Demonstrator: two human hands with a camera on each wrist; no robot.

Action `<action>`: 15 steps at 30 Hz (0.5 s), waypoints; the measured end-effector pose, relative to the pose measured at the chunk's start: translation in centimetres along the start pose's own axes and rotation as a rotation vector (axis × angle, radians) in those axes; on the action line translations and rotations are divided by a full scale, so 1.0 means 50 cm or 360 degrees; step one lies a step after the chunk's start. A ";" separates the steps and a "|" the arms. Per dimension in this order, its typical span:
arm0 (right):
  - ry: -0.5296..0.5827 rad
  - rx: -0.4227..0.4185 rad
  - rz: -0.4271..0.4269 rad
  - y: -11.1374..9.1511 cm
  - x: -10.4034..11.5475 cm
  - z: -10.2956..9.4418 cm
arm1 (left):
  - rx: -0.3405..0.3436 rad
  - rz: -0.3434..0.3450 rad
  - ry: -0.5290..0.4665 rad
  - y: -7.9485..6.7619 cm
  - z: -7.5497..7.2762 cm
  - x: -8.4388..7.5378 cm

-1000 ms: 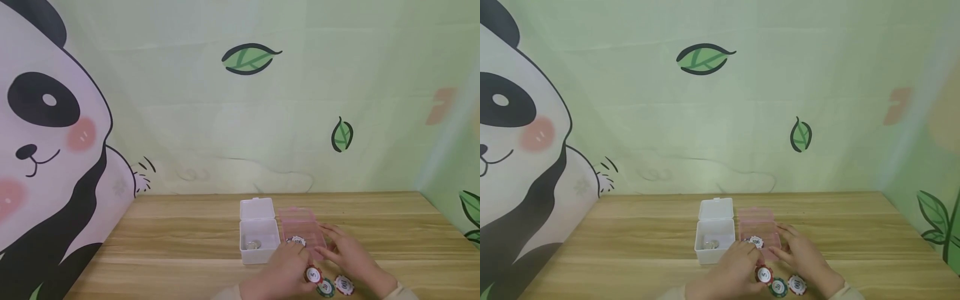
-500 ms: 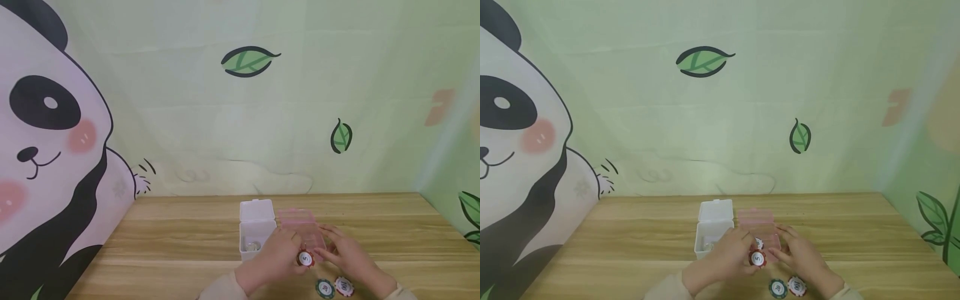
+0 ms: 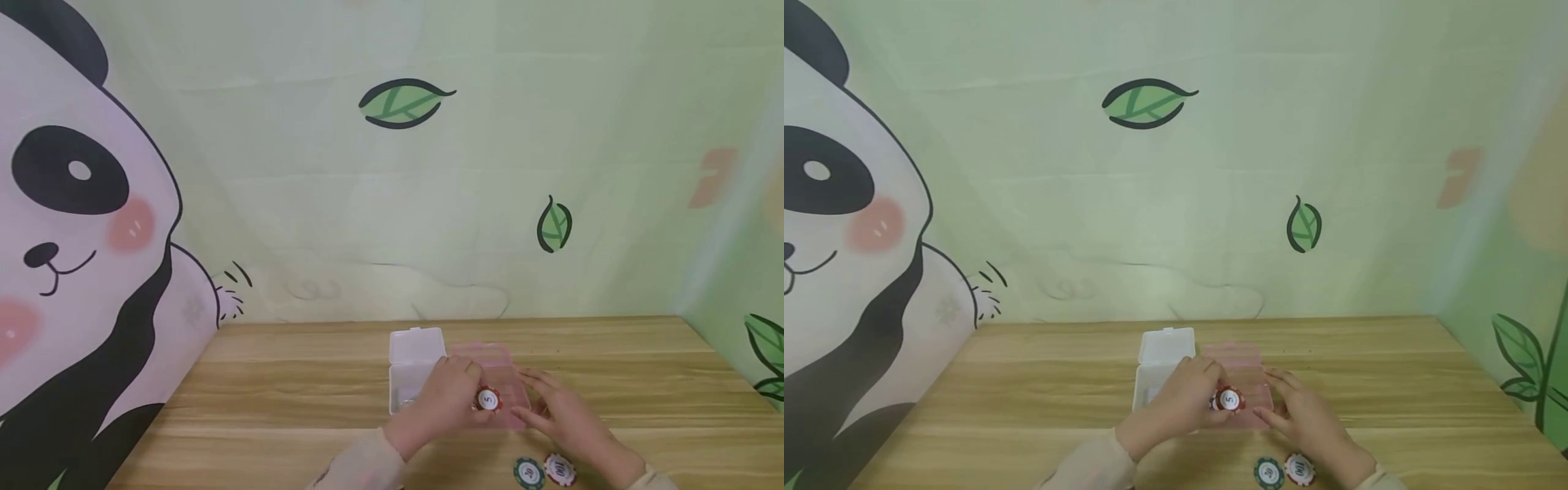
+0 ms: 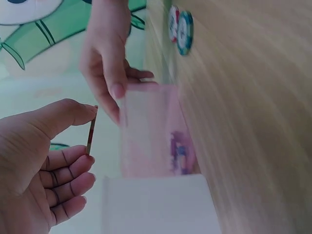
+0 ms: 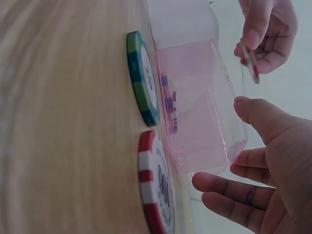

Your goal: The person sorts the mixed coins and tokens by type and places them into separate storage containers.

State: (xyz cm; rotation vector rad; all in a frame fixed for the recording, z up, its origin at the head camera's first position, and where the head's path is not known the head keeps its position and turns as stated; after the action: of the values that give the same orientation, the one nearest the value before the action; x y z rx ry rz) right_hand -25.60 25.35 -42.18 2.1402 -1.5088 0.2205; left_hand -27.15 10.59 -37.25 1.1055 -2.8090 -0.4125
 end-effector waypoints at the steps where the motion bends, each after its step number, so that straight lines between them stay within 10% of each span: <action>1: 0.0001 0.0002 0.0005 0.000 0.000 0.000 | 0.0007 -0.0019 -0.0008 0.003 0.003 0.005; 15: -0.0030 -0.0025 0.0021 0.000 -0.001 -0.001 | 0.0021 -0.0090 -0.0031 0.032 0.036 0.028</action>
State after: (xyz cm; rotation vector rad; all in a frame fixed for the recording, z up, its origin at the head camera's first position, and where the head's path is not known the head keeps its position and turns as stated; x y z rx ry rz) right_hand -25.61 25.44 -42.16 2.1264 -1.5305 0.1935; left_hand -29.56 11.15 -38.55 1.1924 -2.8070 -0.4122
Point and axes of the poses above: each hand's wrist, its own y-axis towards the middle knuckle, its own z-axis out of the palm, x = y × z, the point moved 7 cm from there along y, towards the middle knuckle, and after that the axes turned 4 degrees about -y, right-handed, at the moved point
